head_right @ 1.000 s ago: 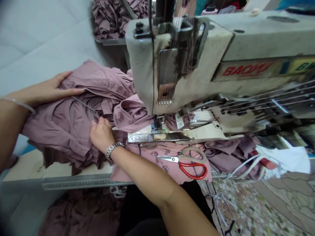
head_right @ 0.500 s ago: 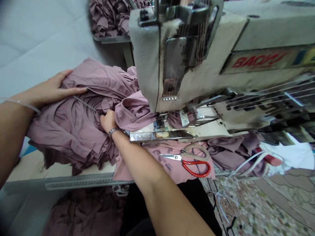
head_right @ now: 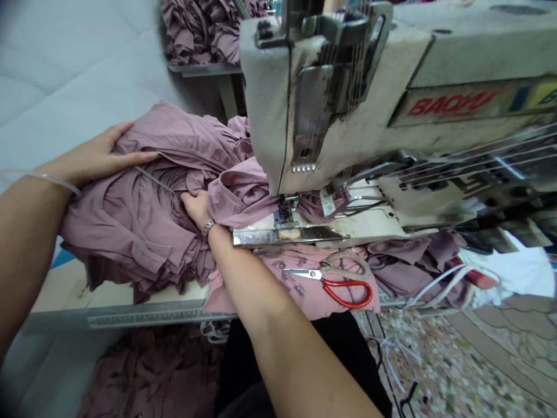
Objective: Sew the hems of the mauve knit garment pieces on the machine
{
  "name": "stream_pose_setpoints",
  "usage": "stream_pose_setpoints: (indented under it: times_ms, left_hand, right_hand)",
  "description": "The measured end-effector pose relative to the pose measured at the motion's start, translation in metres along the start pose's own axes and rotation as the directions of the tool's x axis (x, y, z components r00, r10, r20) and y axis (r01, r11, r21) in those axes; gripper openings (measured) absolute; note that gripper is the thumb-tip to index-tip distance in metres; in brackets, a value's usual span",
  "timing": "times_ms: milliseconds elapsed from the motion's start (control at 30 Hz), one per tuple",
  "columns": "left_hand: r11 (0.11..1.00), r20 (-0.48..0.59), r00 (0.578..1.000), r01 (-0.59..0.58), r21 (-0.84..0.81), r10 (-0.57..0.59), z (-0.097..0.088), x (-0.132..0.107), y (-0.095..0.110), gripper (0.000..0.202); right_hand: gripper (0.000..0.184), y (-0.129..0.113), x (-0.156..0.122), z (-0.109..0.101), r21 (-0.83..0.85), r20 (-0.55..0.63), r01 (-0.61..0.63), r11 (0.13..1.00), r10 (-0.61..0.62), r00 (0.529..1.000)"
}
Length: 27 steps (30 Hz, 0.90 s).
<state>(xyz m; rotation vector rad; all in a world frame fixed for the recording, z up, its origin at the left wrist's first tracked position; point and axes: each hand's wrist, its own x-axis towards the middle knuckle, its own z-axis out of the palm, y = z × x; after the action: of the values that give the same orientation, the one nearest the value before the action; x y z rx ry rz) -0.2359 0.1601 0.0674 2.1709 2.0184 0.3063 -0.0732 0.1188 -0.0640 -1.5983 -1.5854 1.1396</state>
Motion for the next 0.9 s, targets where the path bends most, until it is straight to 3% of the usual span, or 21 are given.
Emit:
stream_pose_setpoints:
  times_ms: [67, 200, 300, 567, 667, 767, 900]
  left_hand:
    - [1.000, -0.007, 1.000, -0.001, -0.002, 0.001, 0.001, 0.000, 0.000, 0.107]
    - [1.000, -0.012, 1.000, 0.003, 0.000, -0.003, 0.001, 0.000, 0.001, 0.106]
    - [1.000, -0.009, 1.000, 0.011, 0.011, -0.011, 0.001, -0.001, 0.002, 0.106]
    - [1.000, -0.002, 1.000, 0.012, 0.005, -0.012, 0.000, -0.001, 0.001, 0.104]
    - [1.000, 0.016, 1.000, -0.003, 0.010, 0.003, 0.001, 0.003, -0.005, 0.112]
    - [1.000, 0.002, 1.000, -0.004, 0.021, 0.004, 0.003, 0.007, -0.008, 0.122]
    - [0.999, -0.024, 1.000, -0.014, 0.042, 0.015, 0.006, 0.006, -0.006, 0.118]
  right_hand:
    - [0.044, 0.001, -0.006, -0.002, 0.089, 0.070, -0.066, 0.994, 0.060, 0.996]
    - [0.030, 0.001, -0.013, -0.004, 0.207, 0.194, -0.171, 0.963, 0.131, 0.972]
    - [0.031, -0.001, -0.014, -0.004, 0.254, 0.225, -0.200, 0.946, 0.144, 0.964]
    - [0.042, 0.003, -0.009, 0.003, 0.404, 0.157, -0.172, 0.898, 0.117, 0.981]
    - [0.047, 0.004, -0.008, 0.004, 0.483, 0.133, -0.159, 0.861, 0.107, 0.985]
    - [0.040, 0.003, -0.013, 0.001, 0.563, 0.148, -0.123, 0.818, 0.046, 0.988]
    - [0.025, -0.007, -0.026, -0.006, 0.606, 0.153, -0.045, 0.794, -0.060, 0.986]
